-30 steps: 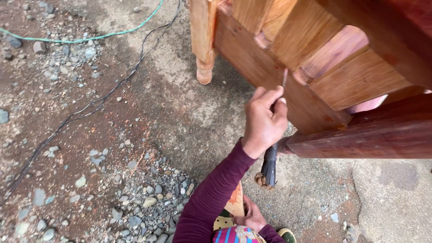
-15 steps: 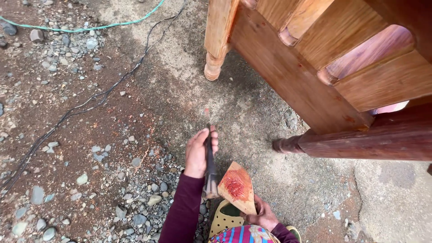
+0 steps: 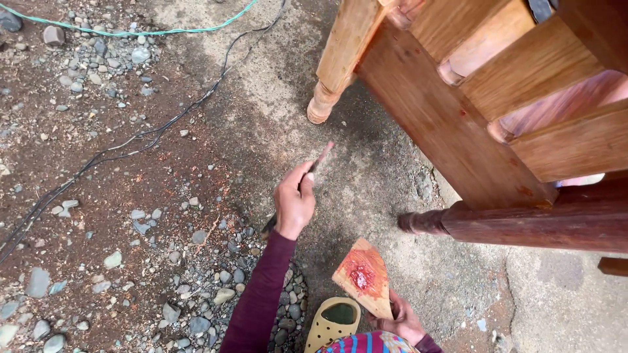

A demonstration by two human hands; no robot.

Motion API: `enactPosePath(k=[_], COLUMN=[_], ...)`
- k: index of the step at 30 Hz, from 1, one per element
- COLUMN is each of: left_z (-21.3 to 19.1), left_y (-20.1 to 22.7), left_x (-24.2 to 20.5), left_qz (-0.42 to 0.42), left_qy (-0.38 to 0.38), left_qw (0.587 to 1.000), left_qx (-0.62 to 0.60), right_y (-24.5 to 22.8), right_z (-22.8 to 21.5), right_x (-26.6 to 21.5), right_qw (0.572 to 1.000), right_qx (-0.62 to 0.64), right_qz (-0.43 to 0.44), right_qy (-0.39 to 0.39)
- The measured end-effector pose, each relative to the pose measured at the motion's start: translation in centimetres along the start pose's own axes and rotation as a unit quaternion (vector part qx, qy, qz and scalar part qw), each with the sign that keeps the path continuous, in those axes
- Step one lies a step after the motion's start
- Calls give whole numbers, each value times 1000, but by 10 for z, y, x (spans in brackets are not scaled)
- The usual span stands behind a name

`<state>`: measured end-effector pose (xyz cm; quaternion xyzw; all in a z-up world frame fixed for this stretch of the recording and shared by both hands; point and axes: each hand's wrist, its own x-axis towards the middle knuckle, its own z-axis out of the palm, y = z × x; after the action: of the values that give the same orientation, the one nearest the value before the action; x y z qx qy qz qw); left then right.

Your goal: Apply red-tinted stain or lacquer to the joints and crevices of a wooden chair using a paintbrush.

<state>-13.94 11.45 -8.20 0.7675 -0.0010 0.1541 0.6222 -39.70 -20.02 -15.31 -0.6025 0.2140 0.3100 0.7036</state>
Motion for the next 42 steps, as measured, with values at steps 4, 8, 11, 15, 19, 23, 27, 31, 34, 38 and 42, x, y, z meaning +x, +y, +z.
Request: enactPosePath(k=[4, 8, 11, 15, 19, 23, 27, 31, 34, 38, 42], left_z=[-3, 12, 18, 18, 22, 18, 23, 23, 22, 17, 14], left_y=[6, -23, -44, -49, -62, -59, -61, -54, -57, -40, -27], left_x=[6, -16, -32, -45, -58, -59, -67, -74, -85, -85, -84], left_qz=[21, 20, -6, -144, -111, -101, -95, -73, -71, -155, -113], left_qy=[36, 31, 0, -53, -42, -64, -60, -84, -87, -134, -129], left_qw=[997, 999, 1000, 987, 984, 991, 992, 986, 988, 979, 984], left_qx=[-66, -19, 22, -54, -137, -61, -65, -123, -103, -20, -41], right_y=[-1, 15, 22, 34, 35, 17, -14, -73, -80, -71, -68], right_z=[-14, -49, -63, -70, -87, -78, -37, 8, 21, 22, 24], right_x=[2, 13, 21, 35, 48, 45, 9, -29, -36, -34, -33], right_qw=[999, 999, 997, 984, 987, 988, 987, 995, 993, 994, 993], right_qx=[4, -9, -30, -67, -55, -103, -99, -78, -99, -93, -110], right_qz=[-51, -28, -70, -86, -106, -107, -113, -54, -33, -29, -15], right_qy=[3, 33, 34, 143, 106, 46, 55, 22, 46, 44, 43])
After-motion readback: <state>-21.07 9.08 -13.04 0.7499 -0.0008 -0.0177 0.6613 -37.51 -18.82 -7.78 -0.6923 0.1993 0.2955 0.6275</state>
